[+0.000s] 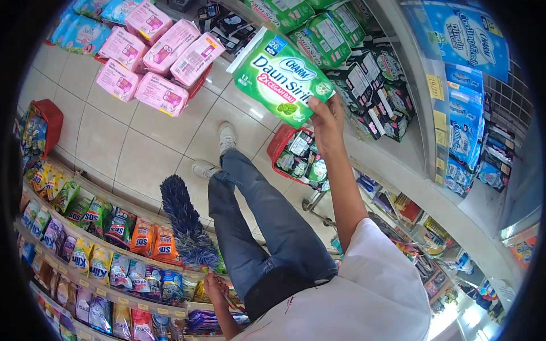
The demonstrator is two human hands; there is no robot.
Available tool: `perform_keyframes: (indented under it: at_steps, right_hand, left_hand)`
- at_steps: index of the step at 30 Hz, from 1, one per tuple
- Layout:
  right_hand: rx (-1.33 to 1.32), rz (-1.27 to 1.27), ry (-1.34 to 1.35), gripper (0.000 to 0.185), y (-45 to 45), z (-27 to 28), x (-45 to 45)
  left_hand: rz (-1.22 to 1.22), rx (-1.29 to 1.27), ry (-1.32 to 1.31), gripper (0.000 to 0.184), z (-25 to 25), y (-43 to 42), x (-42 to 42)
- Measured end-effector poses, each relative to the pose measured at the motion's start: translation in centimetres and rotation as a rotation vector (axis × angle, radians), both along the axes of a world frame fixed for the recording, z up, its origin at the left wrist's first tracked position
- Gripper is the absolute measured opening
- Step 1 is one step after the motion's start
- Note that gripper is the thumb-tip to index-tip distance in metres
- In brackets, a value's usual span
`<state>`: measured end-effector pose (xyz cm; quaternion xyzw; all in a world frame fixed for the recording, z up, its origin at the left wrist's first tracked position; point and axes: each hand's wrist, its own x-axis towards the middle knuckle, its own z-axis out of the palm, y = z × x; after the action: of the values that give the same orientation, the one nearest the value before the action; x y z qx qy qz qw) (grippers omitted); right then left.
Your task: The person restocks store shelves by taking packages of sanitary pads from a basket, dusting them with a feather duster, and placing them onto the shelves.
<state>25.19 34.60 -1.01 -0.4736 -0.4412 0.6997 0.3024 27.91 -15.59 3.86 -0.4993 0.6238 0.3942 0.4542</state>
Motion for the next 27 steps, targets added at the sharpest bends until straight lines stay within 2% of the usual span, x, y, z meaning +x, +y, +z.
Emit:
perform_keyframes:
  at_steps: [7,12,14,27]
  right_hand:
    - [0.017,0.062,-0.051,0.056,0.1,-0.6,0.4]
    - [-0.008,0.020,-0.040,0.055,0.4,-1.2,0.8]
    - [-0.056,-0.039,-0.020,0.060,0.3,-0.8,0.5]
    - [-0.004,-0.059,-0.044,0.049,2.3,-0.1,-0.8]
  left_hand:
    - [-0.003,-0.033,-0.022,0.032,-0.8,1.2,-1.4]
    - [-0.010,0.067,-0.001,0.032,-2.3,1.4,-1.3]
    - [-0.012,0.044,-0.015,0.032,-2.5,2.0,-1.7]
    - [0.067,0.049,-0.067,0.029,-3.3,2.1,-1.6]
